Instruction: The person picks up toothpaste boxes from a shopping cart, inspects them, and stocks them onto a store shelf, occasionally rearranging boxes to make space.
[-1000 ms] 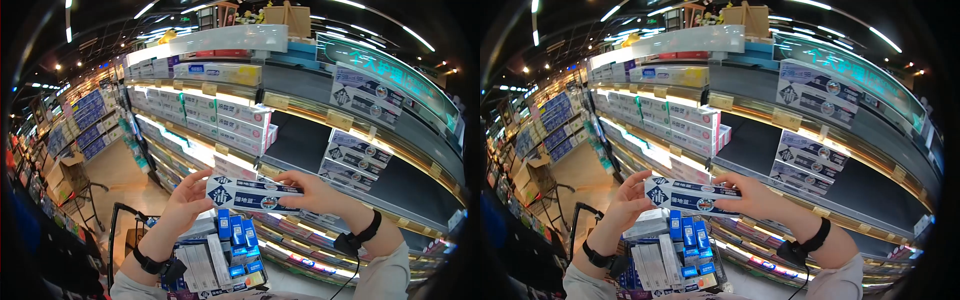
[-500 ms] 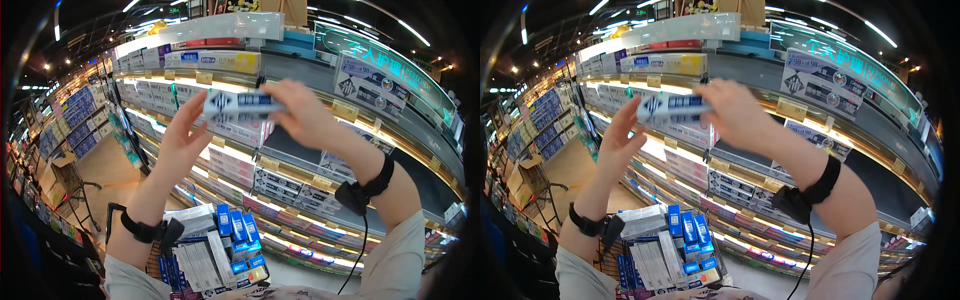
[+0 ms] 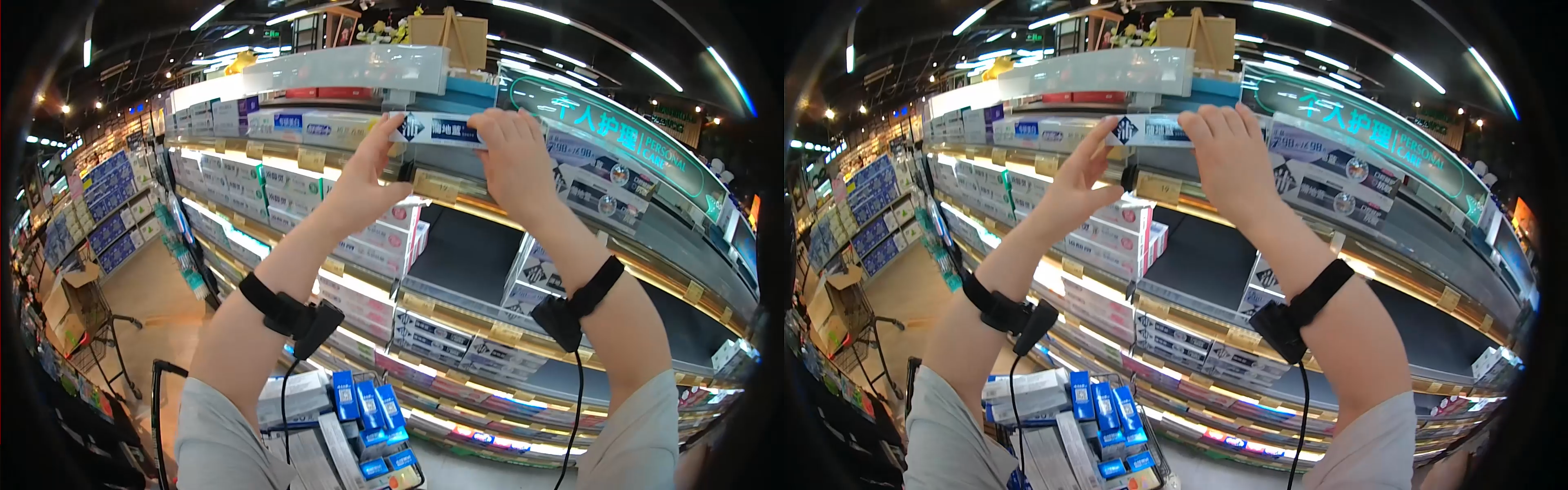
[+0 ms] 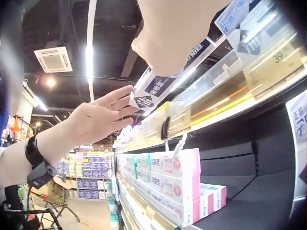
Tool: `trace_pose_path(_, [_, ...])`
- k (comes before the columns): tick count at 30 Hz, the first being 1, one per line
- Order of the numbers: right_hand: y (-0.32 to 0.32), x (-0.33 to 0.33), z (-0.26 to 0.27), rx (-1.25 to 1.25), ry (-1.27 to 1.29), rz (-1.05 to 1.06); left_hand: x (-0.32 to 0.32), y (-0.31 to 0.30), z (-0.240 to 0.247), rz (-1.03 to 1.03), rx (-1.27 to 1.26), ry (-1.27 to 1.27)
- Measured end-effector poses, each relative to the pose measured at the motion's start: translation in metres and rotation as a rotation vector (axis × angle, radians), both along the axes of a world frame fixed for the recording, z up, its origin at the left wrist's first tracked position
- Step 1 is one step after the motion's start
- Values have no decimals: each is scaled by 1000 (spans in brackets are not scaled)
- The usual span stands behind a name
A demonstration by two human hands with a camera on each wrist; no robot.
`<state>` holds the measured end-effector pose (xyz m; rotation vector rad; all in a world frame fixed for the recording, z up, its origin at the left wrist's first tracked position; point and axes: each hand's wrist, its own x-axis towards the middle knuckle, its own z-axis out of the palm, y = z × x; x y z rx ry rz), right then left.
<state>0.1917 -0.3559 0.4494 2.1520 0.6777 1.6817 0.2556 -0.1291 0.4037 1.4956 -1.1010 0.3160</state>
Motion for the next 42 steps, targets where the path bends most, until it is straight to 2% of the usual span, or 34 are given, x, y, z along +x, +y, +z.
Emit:
trace_pose_path(3, [-9, 7, -6, 144, 146, 56, 8, -13, -2, -9, -31, 14])
trace_pose_path(8, [-12, 9, -4, 169, 163, 16, 15, -23, 0, -47, -84, 100])
trace_pose_path(10, [-13, 9, 0, 225, 311, -39, 19, -25, 0, -36, -45, 111])
trace_pose_path(11, [-13, 9, 5, 227, 306, -38, 17, -25, 2, 0, 0, 118])
trace_pose_path(13, [-14, 6, 14, 312, 612, -139, 10, -23, 4, 87, 70, 98])
trace_pose_path(14, [-14, 5, 15, 312, 609, -138, 5, -23, 6, 87, 69, 94])
trace_pose_path(16, [-15, 4, 19, 276, 640, -212, -2, -23, 9, 252, 188, 17])
trace_pose_path(17, [-15, 5, 20, 272, 637, -211, 9, -25, 1, 315, 176, -138])
trace_pose_path(18, [-15, 6, 22, 279, 673, -235, 13, -24, -2, 317, 172, -138])
trace_pose_path(20, [-14, 4, 25, 283, 710, -259, 13, -24, -5, 516, 270, -296])
trace_pose_path(23, [-15, 1, 28, 245, 696, -244, 17, -23, -8, 603, 343, -380])
trace_pose_path(25, [-15, -1, 31, 170, 674, -163, 17, -23, -8, 580, 322, -367])
trace_pose_path(28, [-6, -12, 43, 165, 788, -283, 17, -22, -9, 560, 314, -347])
trace_pose_path(33, [-17, -3, 47, 132, 810, -276, 15, -21, -5, 571, 341, -368])
trace_pose_path(35, [-17, -5, 47, 118, 775, -238, 4, -20, 3, 496, 340, -169])
trace_pose_path(42, [-13, -10, 50, 151, 813, -291, 21, -15, -4, 496, 327, -209])
